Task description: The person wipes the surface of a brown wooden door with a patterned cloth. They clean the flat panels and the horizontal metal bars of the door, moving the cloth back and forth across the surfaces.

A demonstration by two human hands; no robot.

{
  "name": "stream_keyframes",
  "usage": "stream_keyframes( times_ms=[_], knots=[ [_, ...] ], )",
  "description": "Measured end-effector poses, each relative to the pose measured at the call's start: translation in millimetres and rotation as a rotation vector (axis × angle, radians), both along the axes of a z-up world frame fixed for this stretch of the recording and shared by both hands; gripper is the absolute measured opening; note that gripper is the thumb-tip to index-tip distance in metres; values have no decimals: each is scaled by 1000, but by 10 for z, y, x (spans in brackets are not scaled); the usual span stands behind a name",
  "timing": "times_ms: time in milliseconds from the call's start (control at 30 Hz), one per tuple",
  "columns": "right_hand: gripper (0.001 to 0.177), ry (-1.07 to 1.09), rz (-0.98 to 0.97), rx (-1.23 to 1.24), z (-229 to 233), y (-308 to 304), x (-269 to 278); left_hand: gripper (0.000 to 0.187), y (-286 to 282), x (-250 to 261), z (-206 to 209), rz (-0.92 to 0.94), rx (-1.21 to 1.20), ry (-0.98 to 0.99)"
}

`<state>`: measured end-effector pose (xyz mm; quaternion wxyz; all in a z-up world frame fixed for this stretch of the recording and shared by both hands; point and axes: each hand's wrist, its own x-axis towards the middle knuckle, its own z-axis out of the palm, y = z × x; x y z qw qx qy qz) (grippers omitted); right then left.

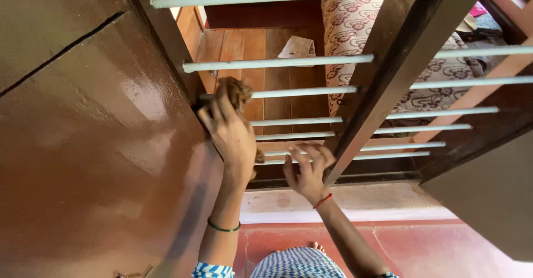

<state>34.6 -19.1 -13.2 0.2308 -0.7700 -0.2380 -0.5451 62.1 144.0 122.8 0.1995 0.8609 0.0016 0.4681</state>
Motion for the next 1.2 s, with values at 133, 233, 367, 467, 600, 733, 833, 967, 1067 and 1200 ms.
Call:
stream_keyframes(
  times_ms=[133,233,367,467,600,733,833,967,1067,1200],
  knots=[
    [67,178,23,-27,60,115,-84,67,-265,-110,-30,-373,-64,41],
    [77,213,98,49,93,138,-4,60,-342,-209,-16,-692,-308,163],
    [69,57,-57,112,148,82,61,56,-255,-298,11,-1192,-744,184],
    [51,57,-90,205,247,-24,86,66,-65,-265,-42,-1236,-705,488],
    [36,-211,-75,358,726,-287,370,55,49,-31,-155,-582,-145,14],
    [42,-425,-329,449,1433,-495,616,58,183,110,-295,-176,181,-6],
    [44,-57,-366,128,1700,-441,556,55,257,140,-373,-148,224,2],
    [35,-90,-340,84,1667,110,707,72,343,119,-386,-171,213,68],
    [41,-126,-147,157,1675,464,758,81,353,78,-337,-226,176,54],
    [46,334,423,340,1853,1102,659,80,330,62,-243,-414,-83,94]
  ],
)
